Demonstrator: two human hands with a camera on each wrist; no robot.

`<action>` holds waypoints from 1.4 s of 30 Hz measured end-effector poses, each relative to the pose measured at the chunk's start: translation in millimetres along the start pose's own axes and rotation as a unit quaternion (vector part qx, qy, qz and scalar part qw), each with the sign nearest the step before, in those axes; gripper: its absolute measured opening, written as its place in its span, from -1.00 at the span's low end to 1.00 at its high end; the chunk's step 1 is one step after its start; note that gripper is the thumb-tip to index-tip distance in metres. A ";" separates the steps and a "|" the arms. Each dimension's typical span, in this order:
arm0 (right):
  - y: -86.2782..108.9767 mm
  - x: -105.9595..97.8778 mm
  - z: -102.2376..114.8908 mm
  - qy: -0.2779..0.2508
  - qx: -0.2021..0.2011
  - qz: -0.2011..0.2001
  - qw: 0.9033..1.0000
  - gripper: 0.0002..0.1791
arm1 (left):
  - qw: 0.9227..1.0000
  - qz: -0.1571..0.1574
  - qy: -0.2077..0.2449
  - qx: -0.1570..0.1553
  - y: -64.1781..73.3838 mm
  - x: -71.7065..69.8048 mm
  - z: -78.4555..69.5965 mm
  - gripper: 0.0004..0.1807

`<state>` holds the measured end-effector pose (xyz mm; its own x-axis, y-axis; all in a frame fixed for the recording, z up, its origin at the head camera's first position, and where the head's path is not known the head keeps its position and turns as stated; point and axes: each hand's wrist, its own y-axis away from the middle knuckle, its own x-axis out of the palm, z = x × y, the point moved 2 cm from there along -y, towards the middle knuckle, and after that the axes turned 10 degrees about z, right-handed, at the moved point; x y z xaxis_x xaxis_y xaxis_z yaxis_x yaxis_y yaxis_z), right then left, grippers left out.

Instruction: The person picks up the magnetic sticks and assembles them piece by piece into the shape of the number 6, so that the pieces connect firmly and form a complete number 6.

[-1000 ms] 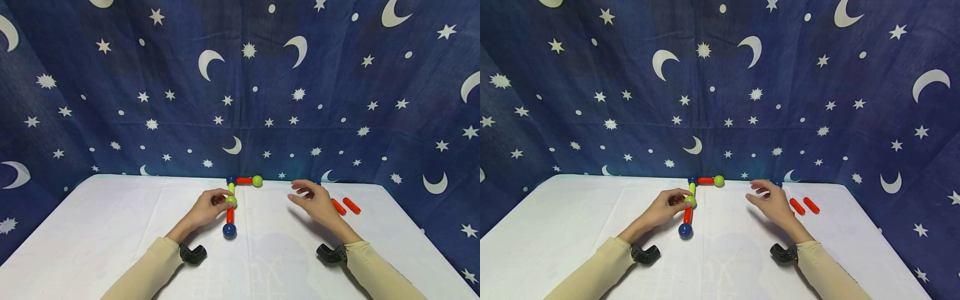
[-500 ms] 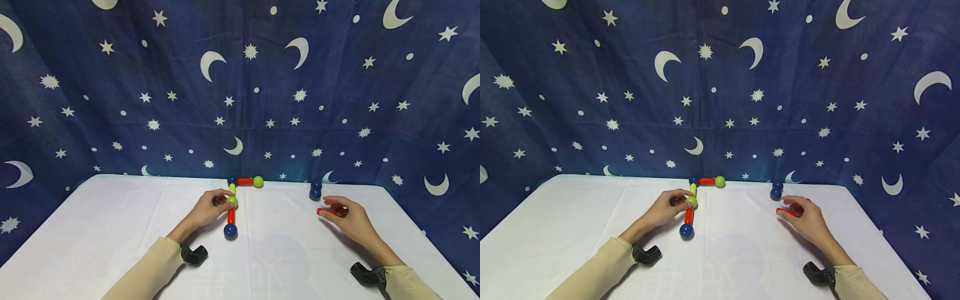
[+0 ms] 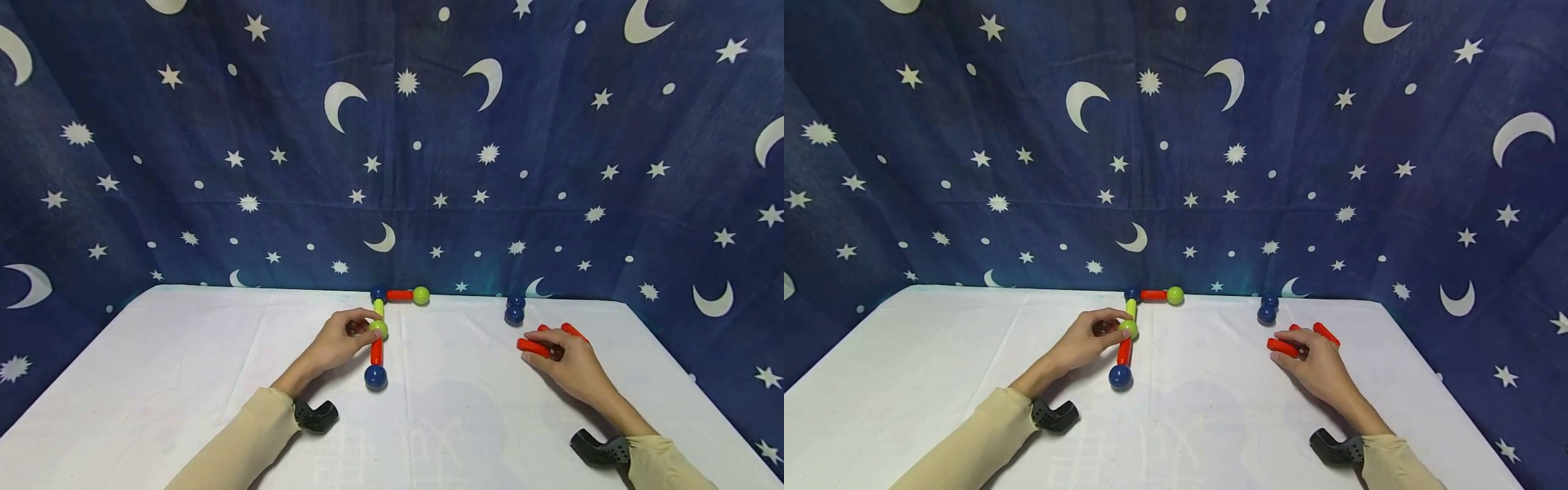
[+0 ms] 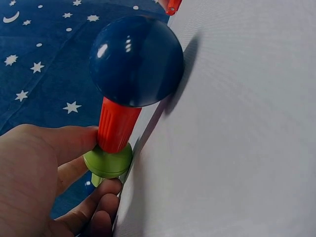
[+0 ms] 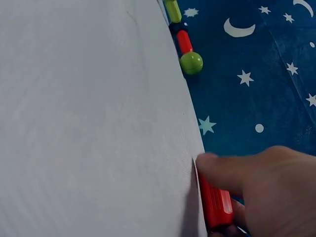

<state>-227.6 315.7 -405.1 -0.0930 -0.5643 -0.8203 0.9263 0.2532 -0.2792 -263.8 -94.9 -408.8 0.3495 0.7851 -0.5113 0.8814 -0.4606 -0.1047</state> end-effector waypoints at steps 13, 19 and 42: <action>-1.4 4.3 0.1 0.003 -0.011 -0.011 1.000 -0.68 | 1.000 -0.008 0.011 -0.017 1.0 0.8 0.5 -0.71; -10.3 3.1 12.0 -0.015 -0.011 0.013 1.000 -0.68 | 1.000 -0.009 0.006 -0.015 1.9 0.9 0.1 -0.71; -86.6 73.3 106.8 -0.086 -0.081 0.177 0.977 -0.74 | 1.000 -0.003 -0.002 -0.010 0.5 0.4 -1.9 -0.71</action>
<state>-275.6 168.4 -387.7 0.2993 -0.5387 -0.7875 0.8180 0.5698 -0.0789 -262.6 -94.0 -407.5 0.3426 0.7860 -0.5147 0.8897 -0.4473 -0.0909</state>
